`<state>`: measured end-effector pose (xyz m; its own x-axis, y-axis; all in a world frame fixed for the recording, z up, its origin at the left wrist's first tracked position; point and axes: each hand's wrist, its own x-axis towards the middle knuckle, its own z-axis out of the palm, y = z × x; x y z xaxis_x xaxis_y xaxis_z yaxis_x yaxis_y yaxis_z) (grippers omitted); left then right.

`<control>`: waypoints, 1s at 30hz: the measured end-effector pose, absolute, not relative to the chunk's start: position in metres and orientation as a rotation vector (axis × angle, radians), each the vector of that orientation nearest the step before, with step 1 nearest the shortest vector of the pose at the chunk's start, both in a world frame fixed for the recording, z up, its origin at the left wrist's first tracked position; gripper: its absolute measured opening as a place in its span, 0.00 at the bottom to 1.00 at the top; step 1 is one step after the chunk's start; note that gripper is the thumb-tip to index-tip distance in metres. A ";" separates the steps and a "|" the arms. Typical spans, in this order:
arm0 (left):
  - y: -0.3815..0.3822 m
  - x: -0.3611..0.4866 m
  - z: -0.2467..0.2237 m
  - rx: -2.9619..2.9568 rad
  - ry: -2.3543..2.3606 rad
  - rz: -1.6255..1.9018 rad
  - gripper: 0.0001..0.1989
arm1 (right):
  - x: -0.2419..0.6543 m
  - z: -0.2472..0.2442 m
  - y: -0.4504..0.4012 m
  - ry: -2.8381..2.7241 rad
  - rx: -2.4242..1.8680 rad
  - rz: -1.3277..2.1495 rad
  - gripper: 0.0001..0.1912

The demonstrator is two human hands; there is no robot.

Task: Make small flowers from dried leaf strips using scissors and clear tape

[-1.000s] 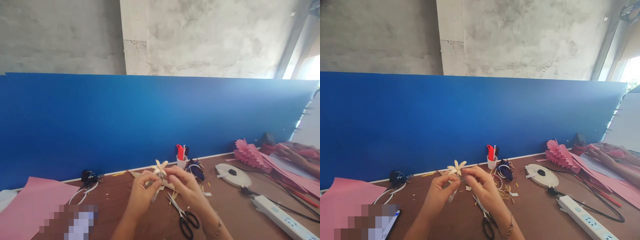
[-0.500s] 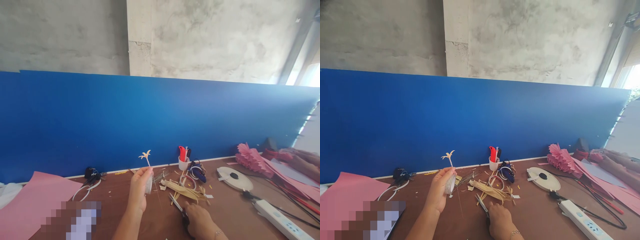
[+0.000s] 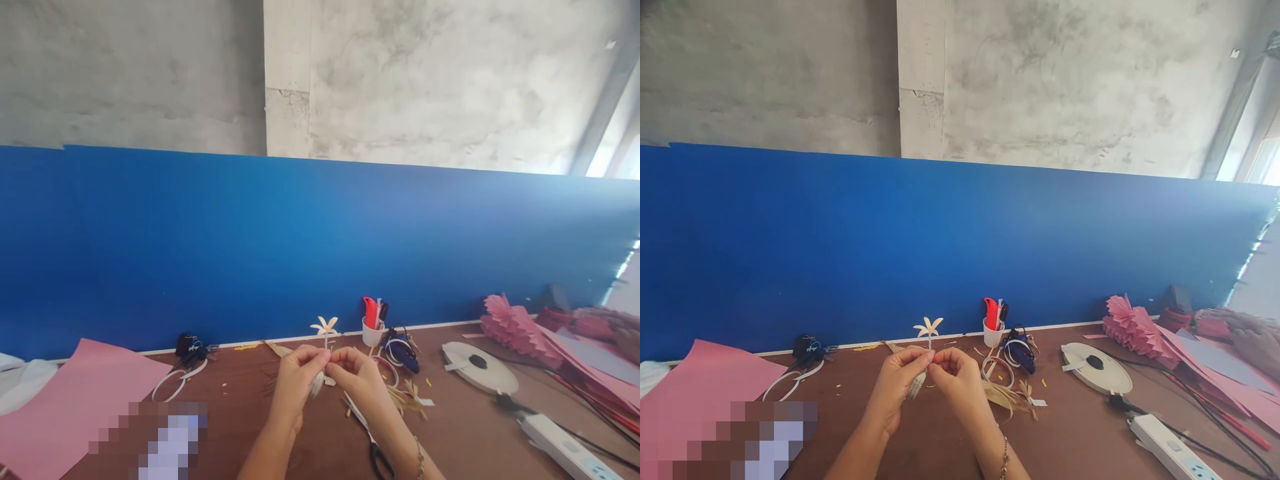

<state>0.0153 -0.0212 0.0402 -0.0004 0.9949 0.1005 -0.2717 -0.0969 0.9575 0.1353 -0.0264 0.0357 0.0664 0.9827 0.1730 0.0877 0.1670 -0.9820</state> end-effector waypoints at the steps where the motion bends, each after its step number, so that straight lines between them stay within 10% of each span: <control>1: -0.022 0.015 0.041 1.089 0.948 1.378 0.11 | 0.137 0.035 -0.025 -1.292 -1.184 0.994 0.09; 30: -0.018 0.005 0.040 1.067 0.963 1.040 0.09 | 0.153 0.029 -0.037 -1.568 -1.246 1.059 0.12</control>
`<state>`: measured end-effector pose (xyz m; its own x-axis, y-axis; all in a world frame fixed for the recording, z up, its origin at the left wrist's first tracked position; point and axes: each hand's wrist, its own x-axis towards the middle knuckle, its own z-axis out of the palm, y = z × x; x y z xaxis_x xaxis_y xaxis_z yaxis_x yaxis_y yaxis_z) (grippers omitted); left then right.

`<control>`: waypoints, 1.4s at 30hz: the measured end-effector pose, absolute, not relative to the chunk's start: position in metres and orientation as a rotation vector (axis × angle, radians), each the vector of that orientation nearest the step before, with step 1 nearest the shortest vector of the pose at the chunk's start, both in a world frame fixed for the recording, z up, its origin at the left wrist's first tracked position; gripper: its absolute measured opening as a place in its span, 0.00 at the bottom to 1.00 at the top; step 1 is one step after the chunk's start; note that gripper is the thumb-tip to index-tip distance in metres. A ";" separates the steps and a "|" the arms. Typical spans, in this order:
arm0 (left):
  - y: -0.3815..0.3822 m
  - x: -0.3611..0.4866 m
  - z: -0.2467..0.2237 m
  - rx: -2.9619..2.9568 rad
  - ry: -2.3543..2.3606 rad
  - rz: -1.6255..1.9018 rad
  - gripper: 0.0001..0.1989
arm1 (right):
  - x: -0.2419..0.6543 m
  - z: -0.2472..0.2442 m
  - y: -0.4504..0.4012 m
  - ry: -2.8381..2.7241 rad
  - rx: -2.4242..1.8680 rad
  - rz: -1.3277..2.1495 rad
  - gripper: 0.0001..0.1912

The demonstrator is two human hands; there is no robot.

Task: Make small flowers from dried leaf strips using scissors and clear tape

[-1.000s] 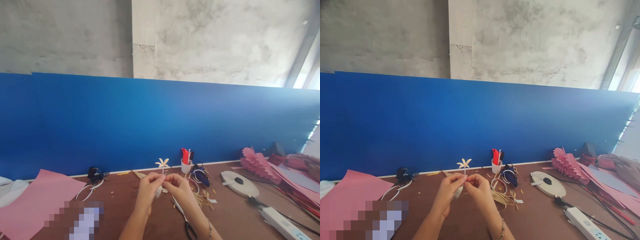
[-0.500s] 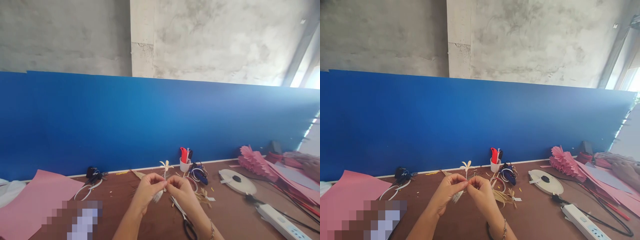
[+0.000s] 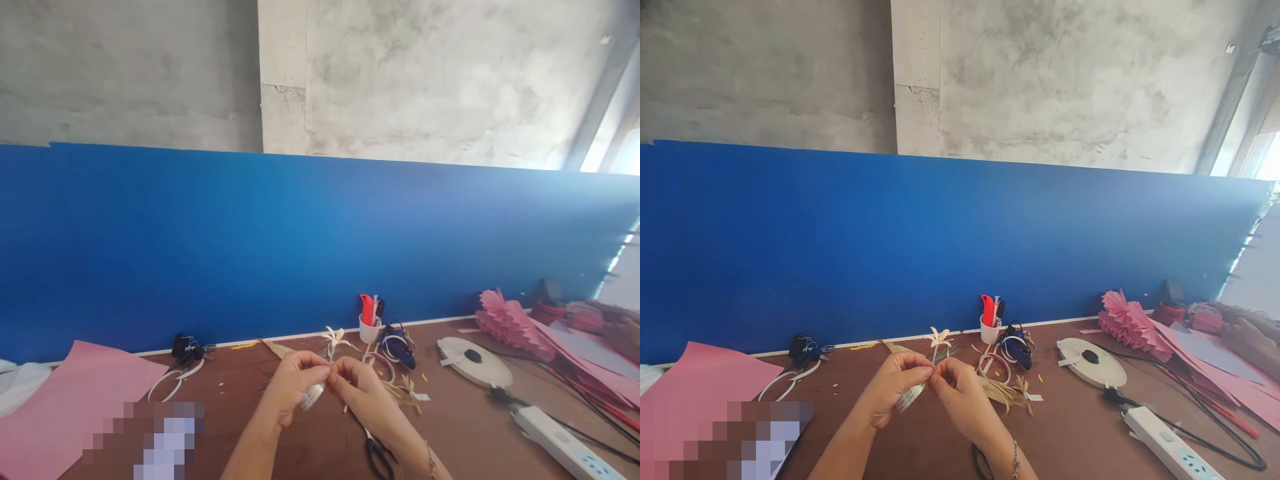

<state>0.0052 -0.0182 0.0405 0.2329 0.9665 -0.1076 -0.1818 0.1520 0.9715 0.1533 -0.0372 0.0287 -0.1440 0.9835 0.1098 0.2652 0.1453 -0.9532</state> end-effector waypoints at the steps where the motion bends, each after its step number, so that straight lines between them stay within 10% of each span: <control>1: -0.018 0.006 0.040 1.064 0.963 1.040 0.09 | 0.153 0.029 -0.037 -1.566 -1.247 1.072 0.11; 18: -0.015 0.005 0.034 0.944 0.909 1.061 0.10 | 0.161 0.018 -0.024 -1.476 -1.197 1.174 0.10; 24: 0.000 0.006 0.021 0.831 0.960 1.258 0.11 | 0.208 -0.005 -0.035 -1.832 -1.762 0.517 0.07; 33: 0.007 0.007 0.013 0.742 1.026 1.350 0.13 | 0.219 -0.062 -0.054 -1.973 -2.082 0.403 0.17; 42: 0.013 0.012 0.004 0.642 1.044 1.313 0.13 | 0.233 -0.052 -0.052 -1.512 -1.466 1.167 0.20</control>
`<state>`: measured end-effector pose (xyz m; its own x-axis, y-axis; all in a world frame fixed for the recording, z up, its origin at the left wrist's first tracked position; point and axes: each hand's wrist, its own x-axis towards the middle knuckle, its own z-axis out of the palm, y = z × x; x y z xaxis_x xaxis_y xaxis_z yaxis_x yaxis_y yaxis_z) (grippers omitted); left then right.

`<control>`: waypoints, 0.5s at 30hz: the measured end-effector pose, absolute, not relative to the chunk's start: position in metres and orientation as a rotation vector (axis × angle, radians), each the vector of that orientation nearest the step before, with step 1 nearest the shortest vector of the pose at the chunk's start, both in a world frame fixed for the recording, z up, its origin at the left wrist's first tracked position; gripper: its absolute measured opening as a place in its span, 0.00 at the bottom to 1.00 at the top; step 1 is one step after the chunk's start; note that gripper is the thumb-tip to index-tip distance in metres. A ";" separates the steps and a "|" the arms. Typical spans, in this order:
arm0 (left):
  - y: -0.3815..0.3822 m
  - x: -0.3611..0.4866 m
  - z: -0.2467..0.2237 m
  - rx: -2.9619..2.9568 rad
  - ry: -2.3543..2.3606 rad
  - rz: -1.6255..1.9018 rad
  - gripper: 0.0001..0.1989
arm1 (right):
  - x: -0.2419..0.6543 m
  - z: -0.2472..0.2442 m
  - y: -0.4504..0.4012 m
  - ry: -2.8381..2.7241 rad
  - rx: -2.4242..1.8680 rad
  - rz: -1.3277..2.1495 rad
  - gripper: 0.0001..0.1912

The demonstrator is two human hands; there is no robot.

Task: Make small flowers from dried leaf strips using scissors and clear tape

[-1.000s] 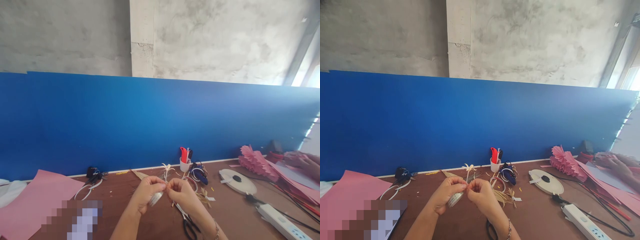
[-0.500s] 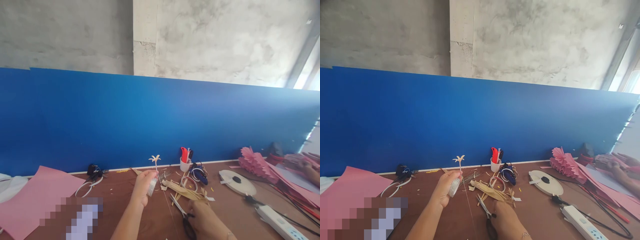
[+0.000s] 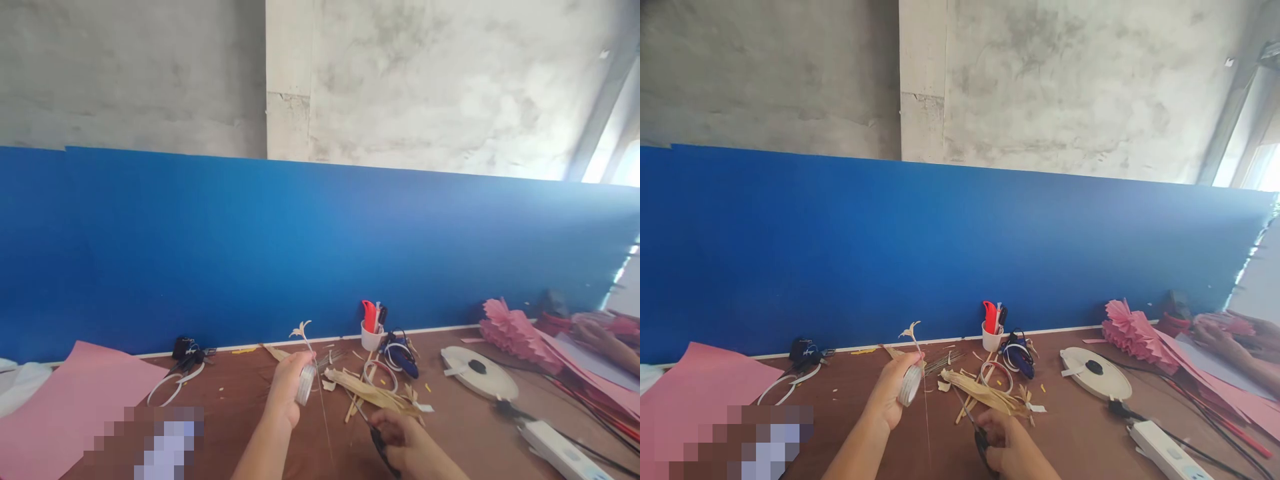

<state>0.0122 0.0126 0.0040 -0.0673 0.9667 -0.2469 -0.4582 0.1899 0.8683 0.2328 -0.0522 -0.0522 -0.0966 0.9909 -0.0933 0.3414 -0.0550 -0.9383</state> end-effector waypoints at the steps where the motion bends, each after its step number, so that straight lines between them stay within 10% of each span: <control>1: 0.012 0.013 0.004 0.627 1.035 1.308 0.13 | 0.229 -0.050 -0.051 -1.475 -1.380 1.192 0.20; 15: 0.005 0.018 0.012 0.472 0.997 1.249 0.10 | 0.197 -0.035 -0.054 -1.645 -1.273 1.011 0.16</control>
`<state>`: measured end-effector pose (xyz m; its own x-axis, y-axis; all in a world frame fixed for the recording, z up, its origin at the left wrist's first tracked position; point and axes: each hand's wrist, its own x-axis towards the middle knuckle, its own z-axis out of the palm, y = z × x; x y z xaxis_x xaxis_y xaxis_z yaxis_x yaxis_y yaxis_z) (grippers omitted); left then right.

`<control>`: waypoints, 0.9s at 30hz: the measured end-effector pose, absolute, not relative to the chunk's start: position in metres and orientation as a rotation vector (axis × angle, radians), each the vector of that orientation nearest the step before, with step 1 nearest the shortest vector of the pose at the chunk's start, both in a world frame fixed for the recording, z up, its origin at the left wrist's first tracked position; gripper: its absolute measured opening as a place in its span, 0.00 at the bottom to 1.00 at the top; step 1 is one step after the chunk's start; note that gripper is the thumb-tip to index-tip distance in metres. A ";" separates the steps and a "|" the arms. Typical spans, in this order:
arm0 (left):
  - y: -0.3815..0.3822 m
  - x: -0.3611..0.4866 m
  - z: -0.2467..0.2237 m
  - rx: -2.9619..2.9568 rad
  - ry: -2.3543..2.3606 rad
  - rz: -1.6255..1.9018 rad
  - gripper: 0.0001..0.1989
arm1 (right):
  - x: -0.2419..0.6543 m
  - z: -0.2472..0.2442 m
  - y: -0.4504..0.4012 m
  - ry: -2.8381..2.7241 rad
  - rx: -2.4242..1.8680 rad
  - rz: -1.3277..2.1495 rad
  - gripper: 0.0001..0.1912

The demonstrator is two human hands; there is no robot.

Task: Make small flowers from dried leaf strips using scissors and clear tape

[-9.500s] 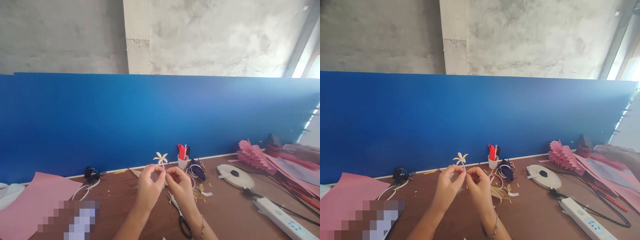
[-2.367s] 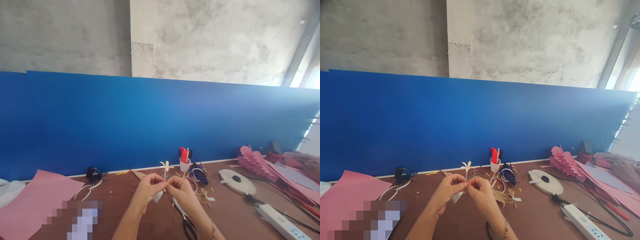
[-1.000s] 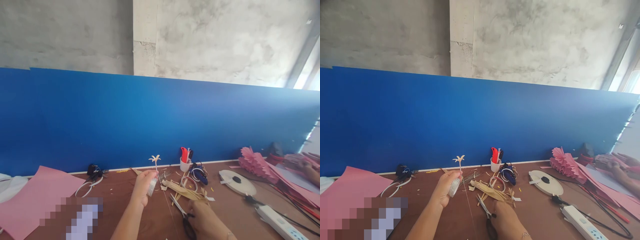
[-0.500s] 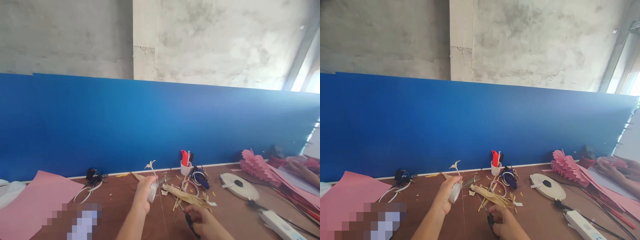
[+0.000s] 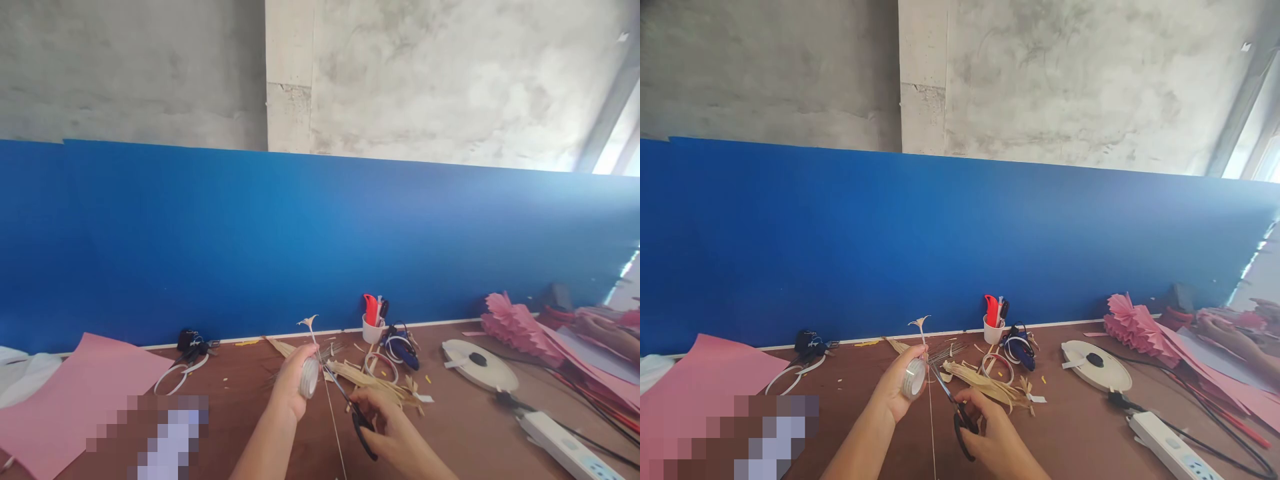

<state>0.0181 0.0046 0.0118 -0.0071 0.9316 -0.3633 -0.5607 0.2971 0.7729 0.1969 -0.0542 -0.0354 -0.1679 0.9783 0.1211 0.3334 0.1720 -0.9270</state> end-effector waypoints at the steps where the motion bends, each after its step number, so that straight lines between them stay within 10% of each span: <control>1: 0.005 0.018 0.011 0.468 0.995 1.249 0.10 | 0.198 -0.035 -0.054 -1.652 -1.273 1.004 0.15; 27: -0.004 0.029 0.009 0.560 0.934 1.308 0.09 | 0.200 -0.030 -0.049 -1.658 -1.351 0.939 0.14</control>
<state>0.0287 -0.0037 0.0090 -0.0089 0.9661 -0.2581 -0.5578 0.2094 0.8031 0.2000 -0.0489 -0.0298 -0.1262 0.9849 0.1185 0.4052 0.1602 -0.9001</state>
